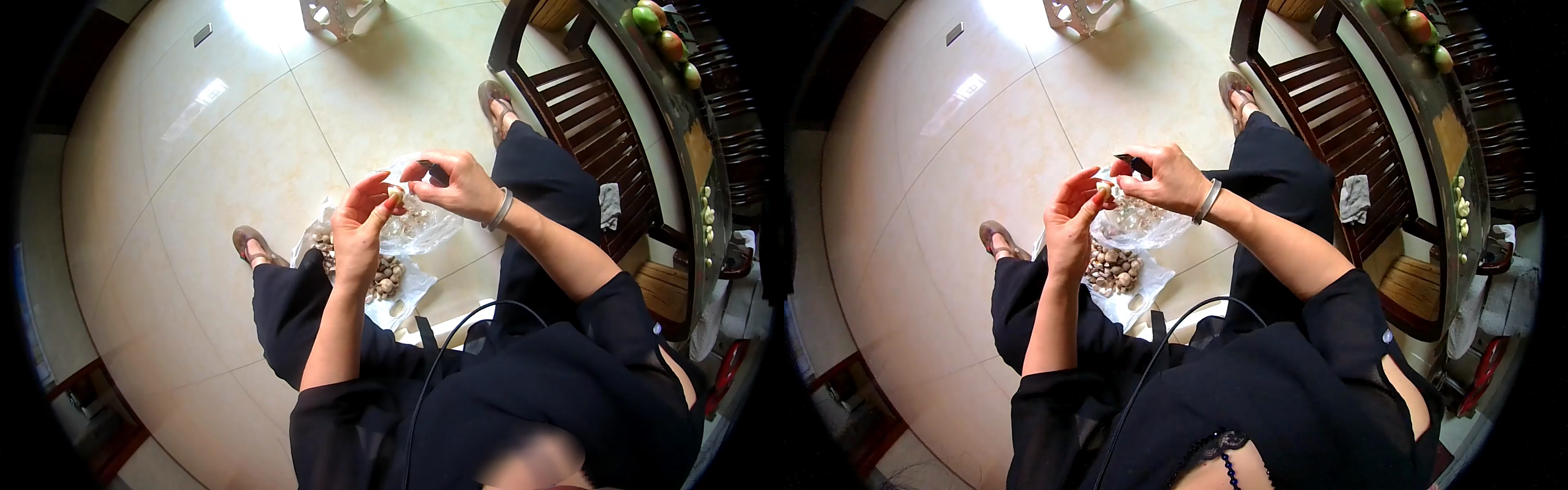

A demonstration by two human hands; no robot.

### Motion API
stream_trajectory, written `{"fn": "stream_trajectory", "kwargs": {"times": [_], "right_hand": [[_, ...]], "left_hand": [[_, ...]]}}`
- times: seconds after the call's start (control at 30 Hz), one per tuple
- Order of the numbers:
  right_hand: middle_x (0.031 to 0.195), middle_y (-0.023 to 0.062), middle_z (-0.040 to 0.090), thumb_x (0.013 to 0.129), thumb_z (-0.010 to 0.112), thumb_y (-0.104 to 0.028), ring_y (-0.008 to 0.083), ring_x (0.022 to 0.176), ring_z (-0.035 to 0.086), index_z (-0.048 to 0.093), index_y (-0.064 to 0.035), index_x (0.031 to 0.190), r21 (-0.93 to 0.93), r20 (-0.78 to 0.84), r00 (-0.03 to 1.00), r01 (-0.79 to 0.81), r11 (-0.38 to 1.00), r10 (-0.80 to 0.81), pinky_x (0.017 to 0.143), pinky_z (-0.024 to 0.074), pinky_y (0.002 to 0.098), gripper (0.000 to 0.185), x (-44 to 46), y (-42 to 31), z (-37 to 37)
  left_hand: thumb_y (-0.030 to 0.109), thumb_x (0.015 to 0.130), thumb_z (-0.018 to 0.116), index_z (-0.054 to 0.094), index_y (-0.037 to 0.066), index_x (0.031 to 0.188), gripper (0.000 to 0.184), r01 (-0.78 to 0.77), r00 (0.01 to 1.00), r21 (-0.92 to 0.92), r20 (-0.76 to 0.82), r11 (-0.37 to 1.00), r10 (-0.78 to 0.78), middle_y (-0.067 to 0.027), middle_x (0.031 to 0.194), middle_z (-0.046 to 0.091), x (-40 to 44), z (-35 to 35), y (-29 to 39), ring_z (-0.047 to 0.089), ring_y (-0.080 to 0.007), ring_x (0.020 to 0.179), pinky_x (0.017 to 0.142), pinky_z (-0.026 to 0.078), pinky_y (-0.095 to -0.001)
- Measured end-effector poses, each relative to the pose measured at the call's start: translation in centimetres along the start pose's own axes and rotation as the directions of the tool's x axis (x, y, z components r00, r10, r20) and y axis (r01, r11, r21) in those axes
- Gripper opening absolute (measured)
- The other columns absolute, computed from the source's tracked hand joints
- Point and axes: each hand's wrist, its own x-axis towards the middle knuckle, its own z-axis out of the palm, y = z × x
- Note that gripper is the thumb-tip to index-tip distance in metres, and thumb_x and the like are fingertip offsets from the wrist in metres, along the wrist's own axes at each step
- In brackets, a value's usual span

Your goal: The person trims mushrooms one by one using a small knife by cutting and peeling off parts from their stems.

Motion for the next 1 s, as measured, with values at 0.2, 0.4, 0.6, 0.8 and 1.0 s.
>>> {"fn": "stream_trajectory", "kwargs": {"times": [0.2, 0.4, 0.6, 0.8, 1.0], "right_hand": [[0.07, 0.0049, 0.06, 0.077, 0.06, -0.011, 0.0071, 0.062, 0.054, 0.061, 0.0008, 0.087, 0.094, 0.085, 0.994, -0.073, 0.993, 0.065, 0.056, 0.0436, 0.0193, 0.015, -0.02, 0.06, 0.04], [0.069, 0.0125, 0.061, 0.076, 0.061, -0.016, 0.0153, 0.061, 0.06, 0.061, 0.001, 0.083, 0.049, 0.067, 0.998, -0.009, 0.999, 0.005, 0.055, 0.0455, 0.0248, 0.019, -0.02, 0.54, 0.33], [0.074, 0.0106, 0.064, 0.078, 0.06, -0.011, 0.0116, 0.067, 0.061, 0.061, 0.0021, 0.088, 0.059, 0.136, 0.989, -0.069, 0.996, 0.06, 0.06, 0.048, 0.023, 0.016, -0.04, 0.64, 0.24], [0.069, 0.0128, 0.061, 0.073, 0.063, -0.01, 0.0184, 0.06, 0.061, 0.059, 0.0015, 0.08, -0.178, 0.058, 0.989, 0.144, 0.973, -0.136, 0.054, 0.0467, 0.0252, 0.014, 0.03, 0.51, 0.3], [0.066, 0.0129, 0.059, 0.069, 0.063, -0.01, 0.0215, 0.056, 0.059, 0.057, 0.0, 0.075, -0.266, -0.038, 0.981, 0.175, 0.948, -0.192, 0.052, 0.0462, 0.0271, 0.012, -0.06, 0.89, 0.61]], "left_hand": [[-0.006, 0.078, 0.05, 0.052, 0.0, 0.105, 0.027, -0.078, 0.993, 0.271, -0.06, 0.959, 0.098, -0.007, 0.087, 0.057, -0.11, 0.45, 0.23, 0.055, -0.0131, 0.08, 0.072, 0.048, -0.0244], [-0.009, 0.076, 0.05, 0.053, 0.002, 0.101, 0.028, -0.237, 0.96, 0.55, 0.007, 0.801, 0.279, -0.0094, 0.084, 0.057, -0.24, 0.68, -0.04, 0.058, -0.0157, 0.076, 0.067, 0.05, -0.0254], [-0.012, 0.075, 0.048, 0.054, 0.003, 0.104, 0.032, -0.277, 0.946, 0.695, 0.075, 0.664, 0.315, -0.0084, 0.084, 0.058, -0.25, 0.64, -0.09, 0.058, -0.0143, 0.081, 0.071, 0.05, -0.0249], [-0.012, 0.075, 0.049, 0.053, 0.003, 0.104, 0.034, -0.336, 0.918, 0.772, 0.141, 0.54, 0.37, -0.0089, 0.084, 0.058, -0.31, 0.79, -0.01, 0.058, -0.0146, 0.079, 0.07, 0.05, -0.025], [-0.008, 0.074, 0.053, 0.054, 0.003, 0.103, 0.031, -0.195, 0.969, 0.519, -0.03, 0.832, 0.246, -0.0092, 0.084, 0.059, -0.17, 0.66, -0.25, 0.058, -0.0159, 0.076, 0.068, 0.048, -0.0256]]}}
